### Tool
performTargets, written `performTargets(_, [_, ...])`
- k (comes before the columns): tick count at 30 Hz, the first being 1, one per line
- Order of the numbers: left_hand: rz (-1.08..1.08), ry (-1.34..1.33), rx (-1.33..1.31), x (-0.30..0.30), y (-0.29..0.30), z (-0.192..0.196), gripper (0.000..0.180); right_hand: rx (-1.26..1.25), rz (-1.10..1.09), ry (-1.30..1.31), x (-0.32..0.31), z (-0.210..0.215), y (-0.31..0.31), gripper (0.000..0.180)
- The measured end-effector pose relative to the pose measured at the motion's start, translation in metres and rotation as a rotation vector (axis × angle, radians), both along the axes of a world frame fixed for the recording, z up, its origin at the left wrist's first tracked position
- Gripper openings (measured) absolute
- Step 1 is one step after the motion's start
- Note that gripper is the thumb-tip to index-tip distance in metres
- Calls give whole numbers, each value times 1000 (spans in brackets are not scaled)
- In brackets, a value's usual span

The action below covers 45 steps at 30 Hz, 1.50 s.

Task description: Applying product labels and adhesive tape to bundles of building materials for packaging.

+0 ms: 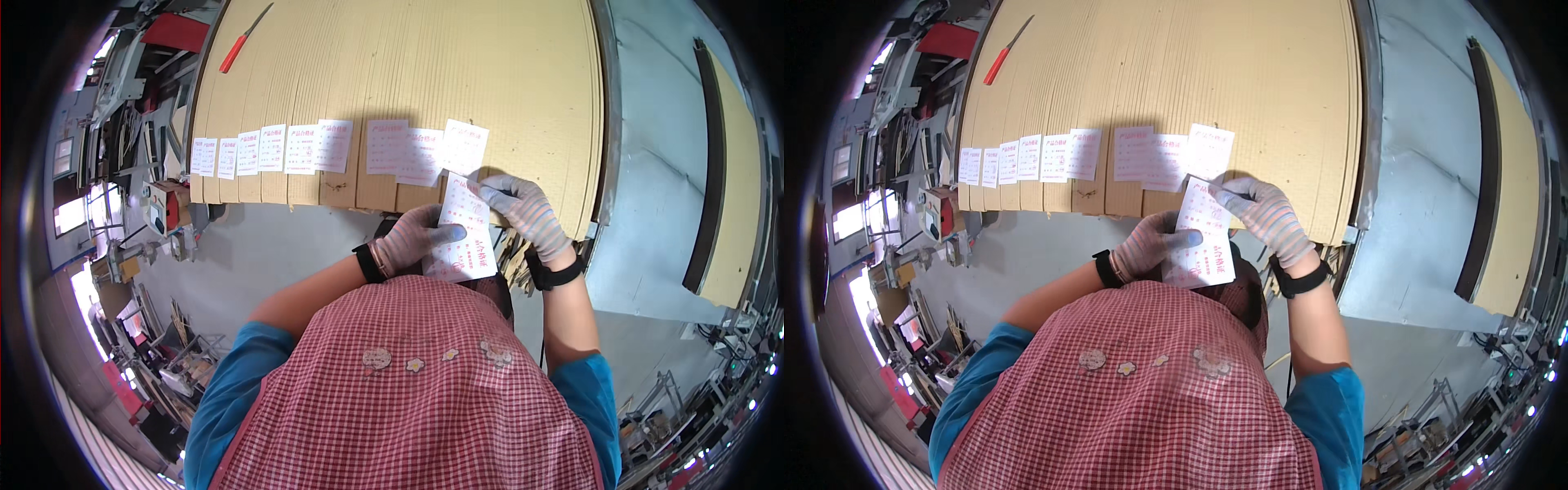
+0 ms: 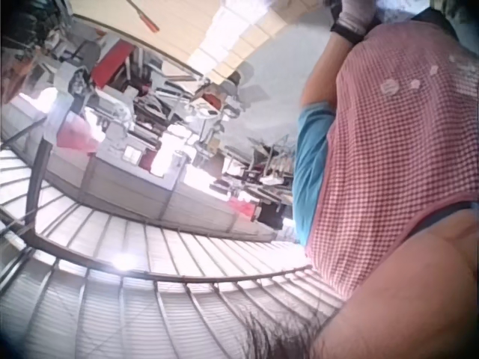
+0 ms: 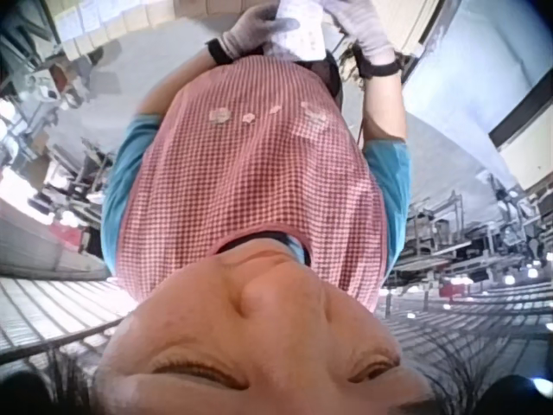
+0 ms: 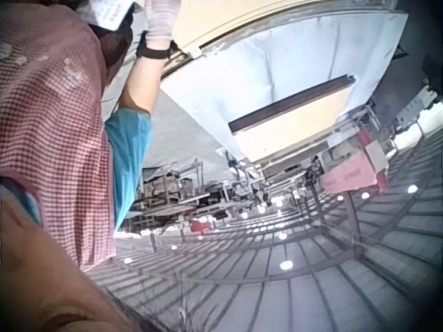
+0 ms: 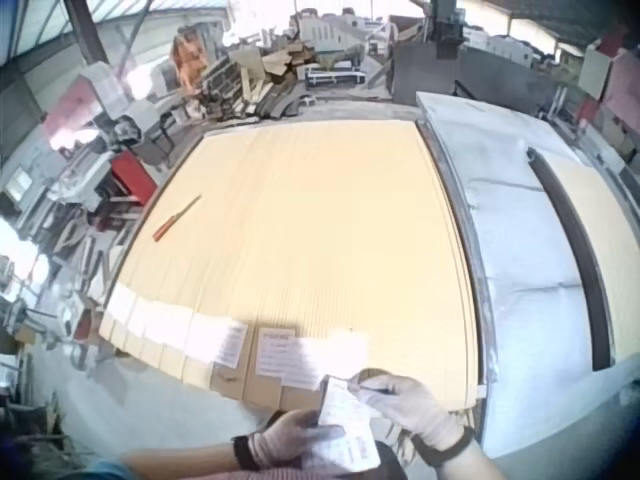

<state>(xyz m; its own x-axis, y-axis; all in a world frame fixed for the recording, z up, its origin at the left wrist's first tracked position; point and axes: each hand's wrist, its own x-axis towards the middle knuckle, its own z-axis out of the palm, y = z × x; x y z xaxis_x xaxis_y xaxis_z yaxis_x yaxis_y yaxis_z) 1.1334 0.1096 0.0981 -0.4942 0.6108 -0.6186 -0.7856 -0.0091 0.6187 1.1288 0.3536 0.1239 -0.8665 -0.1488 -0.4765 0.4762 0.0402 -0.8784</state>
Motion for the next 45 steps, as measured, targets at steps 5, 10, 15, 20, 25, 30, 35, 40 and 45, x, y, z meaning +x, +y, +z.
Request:
performTargets(5, [23, 27, -8, 11, 13, 8, 49, 174, 69, -177, -7, -9, 24, 43])
performTargets(10, [83, 48, 82, 19, 22, 5, 55, -50, 71, -2, -13, -26, 32, 36])
performTargets(15, [-98, 194, -190, 20, 24, 2, 48, 499, 95, 52, -43, -39, 51, 41])
performTargets(20, [137, 240, -237, 19, 33, -1, 32, 1166, 137, 439, -29, -28, 57, 37])
performTargets(25, [264, 197, -147, 14, 48, -2, 32, 7, -172, 120, 25, -11, 27, 24])
performTargets(30, [203, 162, -99, 11, 59, 1, 34, -108, -244, -7, 32, -16, 31, 20])
performTargets(35, [97, 289, -190, 15, 59, 0, 42, -71, -62, 77, 24, -19, 74, 29])
performTargets(40, [86, 209, -237, 20, 56, -1, 39, 240, -182, 67, -6, -32, 114, 26])
performTargets(45, [179, 68, -159, 19, 58, 3, 33, 731, -80, 208, -25, -35, 127, 35])
